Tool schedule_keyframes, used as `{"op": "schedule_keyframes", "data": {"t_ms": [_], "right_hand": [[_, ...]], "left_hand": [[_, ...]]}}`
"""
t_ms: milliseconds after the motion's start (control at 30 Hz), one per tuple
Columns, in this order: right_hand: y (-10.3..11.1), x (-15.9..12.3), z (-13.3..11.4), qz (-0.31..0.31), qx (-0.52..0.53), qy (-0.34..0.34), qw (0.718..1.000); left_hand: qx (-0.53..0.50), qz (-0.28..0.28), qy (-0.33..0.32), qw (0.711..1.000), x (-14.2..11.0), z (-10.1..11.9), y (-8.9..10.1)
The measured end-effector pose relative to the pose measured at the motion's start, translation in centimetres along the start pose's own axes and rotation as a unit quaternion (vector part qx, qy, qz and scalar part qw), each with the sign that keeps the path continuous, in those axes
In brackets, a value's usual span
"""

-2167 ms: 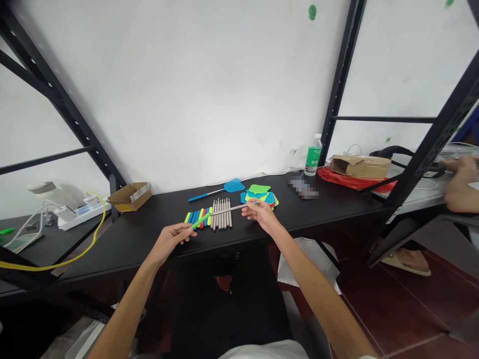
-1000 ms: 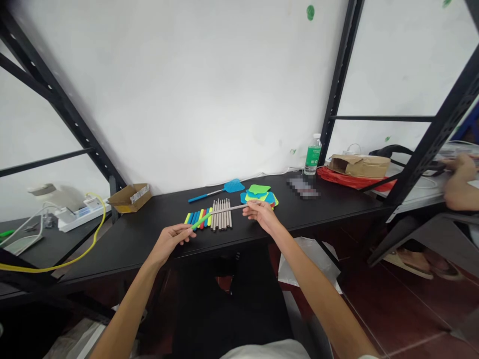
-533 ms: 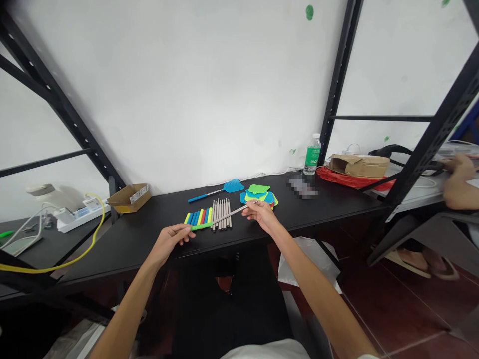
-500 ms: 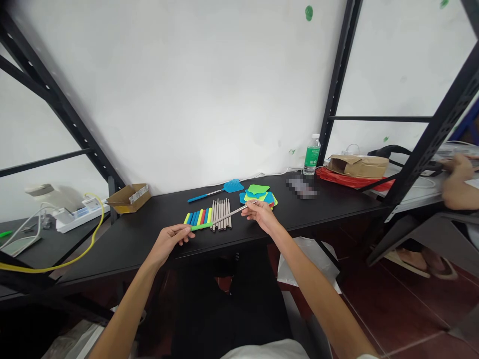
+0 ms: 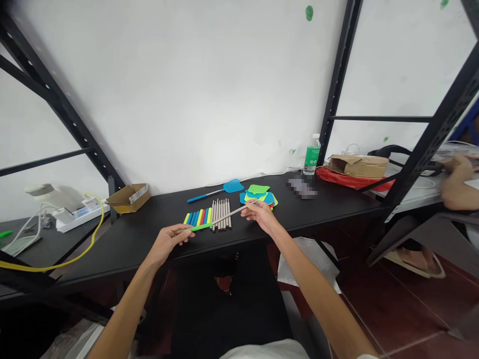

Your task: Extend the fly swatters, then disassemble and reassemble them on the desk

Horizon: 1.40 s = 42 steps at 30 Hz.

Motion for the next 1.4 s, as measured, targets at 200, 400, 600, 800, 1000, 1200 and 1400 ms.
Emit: {"op": "schedule_keyframes", "data": {"t_ms": [200,400,600,800,1000,1200,1400], "right_hand": [[-0.2,0.1,0.1,-0.018,-0.009,0.001,1.000],[-1.0,0.0,-0.1,-0.052,-0.073,0.007,0.996],[-1.5,-0.2,-0.2,-0.060,-0.105,0.000,0.993],[-1.5,-0.1,0.1,-0.067,-0.123,0.002,0.990],[-1.6,0.1,0.3,-0.075,-0.139,-0.002,0.988],[-0.3,0.1,0.0,-0.001,-0.083,0.003,0.997],[0.2,0.2,0.0,0.026,-0.055,0.010,0.998]], "left_hand": [[0.002,0.005,0.005,1.000,-0.1,0.2,-0.2],[0.007,0.006,0.008,1.000,-0.2,0.6,-0.3],[-0.002,0.007,0.000,1.000,-0.2,0.9,-0.5],[-0.003,0.003,0.001,1.000,-0.2,0.9,-0.6],[-0.019,0.007,-0.008,1.000,-0.2,0.8,-0.3],[-0.078,0.053,-0.021,0.995,-0.4,0.3,1.0],[-0.106,0.076,-0.025,0.991,-0.6,0.3,1.5]]}}
Point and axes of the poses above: each hand's wrist, its own x-axis towards the middle knuckle, its own y-axis out of the back of the hand, z = x × y, the point moved 10 cm from there along x, towards the middle knuckle, and after that the axes turned 10 degrees about -z, right-handed, at the moved point
